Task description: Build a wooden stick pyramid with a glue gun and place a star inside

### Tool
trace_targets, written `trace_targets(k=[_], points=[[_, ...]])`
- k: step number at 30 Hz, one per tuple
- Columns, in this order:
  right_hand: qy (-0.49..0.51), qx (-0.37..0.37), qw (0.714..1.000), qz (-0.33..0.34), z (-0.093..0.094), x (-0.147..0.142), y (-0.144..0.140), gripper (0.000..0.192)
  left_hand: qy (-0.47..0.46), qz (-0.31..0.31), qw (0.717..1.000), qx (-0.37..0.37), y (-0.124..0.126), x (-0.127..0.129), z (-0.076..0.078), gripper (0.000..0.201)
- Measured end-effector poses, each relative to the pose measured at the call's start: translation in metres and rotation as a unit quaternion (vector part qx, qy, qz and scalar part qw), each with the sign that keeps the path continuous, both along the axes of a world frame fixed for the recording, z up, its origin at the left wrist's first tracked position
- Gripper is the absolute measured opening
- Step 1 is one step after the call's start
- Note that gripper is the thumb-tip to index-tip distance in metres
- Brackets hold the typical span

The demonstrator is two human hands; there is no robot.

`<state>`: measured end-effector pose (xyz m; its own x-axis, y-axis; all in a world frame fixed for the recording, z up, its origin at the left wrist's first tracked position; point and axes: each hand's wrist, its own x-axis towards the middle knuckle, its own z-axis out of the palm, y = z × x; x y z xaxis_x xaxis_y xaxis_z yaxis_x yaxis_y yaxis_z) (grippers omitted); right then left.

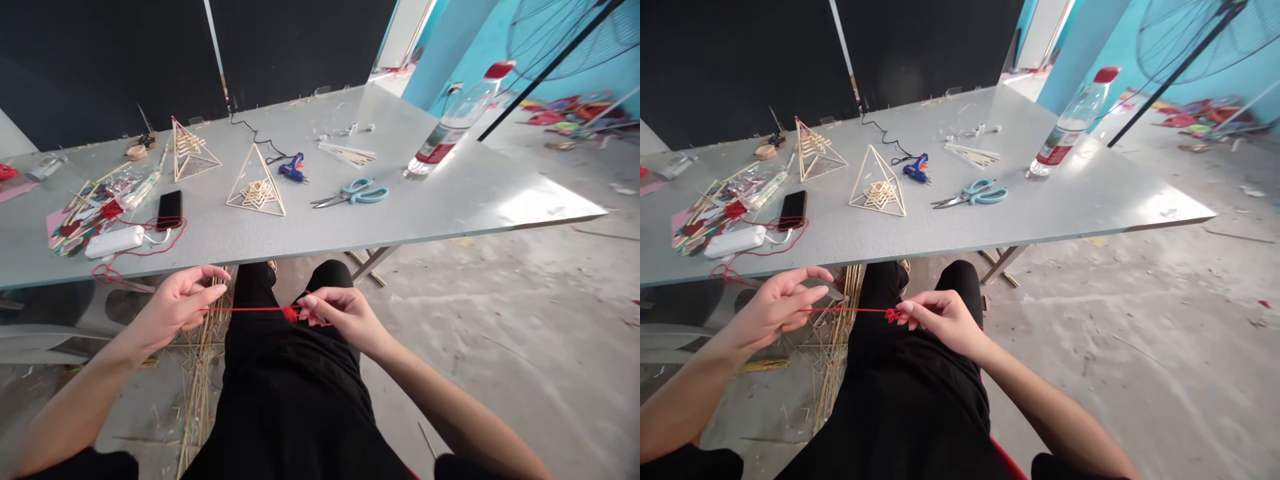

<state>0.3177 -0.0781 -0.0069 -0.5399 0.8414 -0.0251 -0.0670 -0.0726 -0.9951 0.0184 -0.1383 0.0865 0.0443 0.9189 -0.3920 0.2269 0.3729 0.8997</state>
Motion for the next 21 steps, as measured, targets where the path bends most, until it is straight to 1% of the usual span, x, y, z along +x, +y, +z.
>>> trace_targets(k=[3,5,8,10,12,15,18,21], points=[[-0.004,0.023,0.995,-0.096,-0.004,0.005,0.005,0.038,0.023,0.023,0.999,0.010,-0.008,-0.016,0.002,0.038],[0.000,0.035,0.990,-0.135,-0.007,0.010,0.008,0.037,0.043,0.030,0.999,0.007,-0.015,-0.027,0.002,0.041],[0.006,0.040,0.986,-0.163,-0.011,0.018,0.012,0.036,0.117,0.025,0.993,0.003,-0.024,-0.038,-0.003,0.048],[0.010,0.042,0.984,-0.172,-0.009,0.022,0.014,0.039,0.194,-0.005,0.981,-0.008,-0.028,-0.042,-0.008,0.053],[0.019,0.045,0.982,-0.182,-0.003,0.024,0.016,0.043,0.271,-0.039,0.962,-0.025,-0.029,-0.044,-0.015,0.056],[0.047,0.059,0.970,-0.232,0.012,0.029,0.022,0.048,0.355,-0.062,0.932,-0.035,-0.030,-0.049,-0.034,0.057],[0.072,0.077,0.947,-0.305,0.023,0.040,0.031,0.050,0.418,-0.082,0.904,-0.025,-0.035,-0.059,-0.061,0.055],[0.070,0.110,0.931,-0.340,0.029,0.059,0.042,0.052,0.470,-0.107,0.876,-0.018,-0.042,-0.072,-0.088,0.047]])
